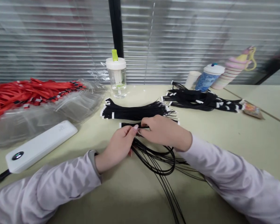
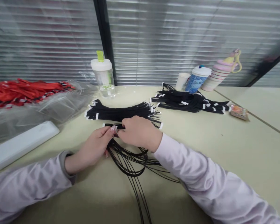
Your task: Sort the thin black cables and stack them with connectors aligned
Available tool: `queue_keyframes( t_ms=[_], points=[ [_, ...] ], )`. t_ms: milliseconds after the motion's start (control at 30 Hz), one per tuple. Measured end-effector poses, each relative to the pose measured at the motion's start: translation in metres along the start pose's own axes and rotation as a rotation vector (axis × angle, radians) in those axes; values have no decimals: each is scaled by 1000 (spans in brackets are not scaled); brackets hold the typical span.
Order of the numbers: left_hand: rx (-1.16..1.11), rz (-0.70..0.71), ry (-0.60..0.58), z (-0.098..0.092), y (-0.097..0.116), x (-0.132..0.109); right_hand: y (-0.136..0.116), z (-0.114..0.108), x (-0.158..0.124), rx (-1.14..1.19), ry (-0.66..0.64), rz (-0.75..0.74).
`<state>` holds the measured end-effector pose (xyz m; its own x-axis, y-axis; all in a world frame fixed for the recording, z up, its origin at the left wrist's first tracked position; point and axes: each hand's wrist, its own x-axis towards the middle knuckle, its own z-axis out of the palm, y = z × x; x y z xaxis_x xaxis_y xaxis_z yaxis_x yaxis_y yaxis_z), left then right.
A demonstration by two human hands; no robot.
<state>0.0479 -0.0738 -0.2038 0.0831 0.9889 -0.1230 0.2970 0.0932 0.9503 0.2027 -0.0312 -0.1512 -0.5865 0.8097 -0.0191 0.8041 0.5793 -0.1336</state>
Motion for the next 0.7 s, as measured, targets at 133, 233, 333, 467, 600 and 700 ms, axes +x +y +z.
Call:
queue_keyframes(
  t_ms=[133,233,333,467,600,700],
  points=[
    [-305,-36,32,2,0,-1,33,-14,6,46,-7,-247],
    [-489,-64,-83,5,2,-1,56,2,16,-141,274,-174],
    [-513,-67,-76,8,0,-2,58,20,20,-241,363,-149],
    [-437,-9,72,8,-8,-3,30,4,-2,-290,463,-195],
    [-355,42,111,7,-10,-4,3,-29,-33,-279,250,-231],
    [-251,79,173,6,-6,-8,-3,-33,-37,-106,-54,-261]
  ],
)
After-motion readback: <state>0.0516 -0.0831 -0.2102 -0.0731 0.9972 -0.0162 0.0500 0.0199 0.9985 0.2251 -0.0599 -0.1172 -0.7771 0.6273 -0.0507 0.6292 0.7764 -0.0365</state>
